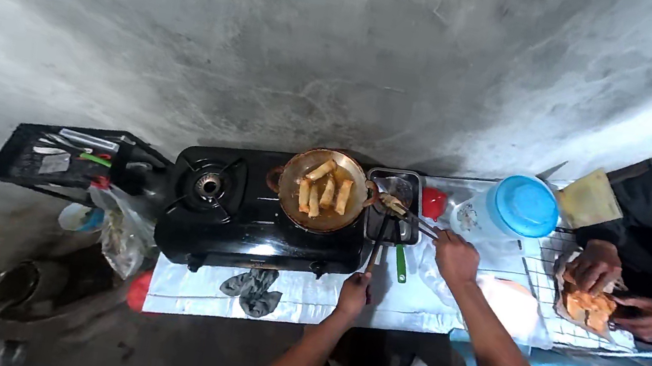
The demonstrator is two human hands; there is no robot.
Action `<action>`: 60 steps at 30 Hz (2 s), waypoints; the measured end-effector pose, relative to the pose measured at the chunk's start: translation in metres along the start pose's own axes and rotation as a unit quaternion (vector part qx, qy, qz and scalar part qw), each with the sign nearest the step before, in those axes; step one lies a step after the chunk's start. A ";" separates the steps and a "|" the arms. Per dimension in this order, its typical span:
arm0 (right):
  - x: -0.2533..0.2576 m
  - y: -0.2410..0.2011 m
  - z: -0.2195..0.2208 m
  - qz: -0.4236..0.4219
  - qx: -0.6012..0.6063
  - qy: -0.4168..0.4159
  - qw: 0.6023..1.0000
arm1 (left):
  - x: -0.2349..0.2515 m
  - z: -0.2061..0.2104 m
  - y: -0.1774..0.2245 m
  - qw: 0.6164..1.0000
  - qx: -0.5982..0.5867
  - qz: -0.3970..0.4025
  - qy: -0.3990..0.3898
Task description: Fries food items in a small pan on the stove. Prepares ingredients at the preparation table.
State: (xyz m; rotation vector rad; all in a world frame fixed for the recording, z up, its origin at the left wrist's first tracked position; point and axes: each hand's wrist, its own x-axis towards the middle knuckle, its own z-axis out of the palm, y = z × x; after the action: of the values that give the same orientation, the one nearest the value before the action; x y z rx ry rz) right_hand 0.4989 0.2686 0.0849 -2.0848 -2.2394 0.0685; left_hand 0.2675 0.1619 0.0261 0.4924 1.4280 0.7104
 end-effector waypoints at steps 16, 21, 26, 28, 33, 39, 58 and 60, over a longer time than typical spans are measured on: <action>0.041 -0.032 -0.193 0.007 0.248 -0.023 0.968 | -0.079 0.018 0.071 0.989 0.114 0.073 -0.051; 0.030 -0.025 -0.220 0.029 0.283 0.031 0.958 | -0.113 0.004 0.103 0.979 0.186 0.080 -0.025; 0.017 -0.026 -0.202 0.035 0.314 0.025 0.948 | -0.097 -0.010 0.100 0.974 0.220 0.049 -0.019; 0.009 -0.024 -0.190 0.048 0.327 0.013 0.944 | -0.081 -0.010 0.088 0.972 0.232 0.035 -0.017; -0.009 -0.010 -0.158 0.084 0.336 -0.023 0.938 | -0.056 -0.006 0.056 0.958 0.286 0.008 0.001; -0.024 -0.001 -0.124 0.147 0.304 -0.076 0.938 | -0.063 0.003 0.056 0.938 0.345 0.019 0.013; 0.045 -0.068 -0.034 0.150 0.136 -0.271 0.941 | -0.060 0.000 0.042 0.937 0.347 0.030 0.019; 0.050 -0.078 -0.039 0.148 0.113 -0.280 0.942 | -0.059 0.001 0.040 0.939 0.342 0.033 0.015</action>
State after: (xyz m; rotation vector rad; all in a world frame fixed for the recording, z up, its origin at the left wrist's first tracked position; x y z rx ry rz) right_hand 0.4212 0.3117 0.1321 -2.4691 -1.9936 1.0041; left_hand 0.2626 0.1492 0.0961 1.0733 1.6810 0.2494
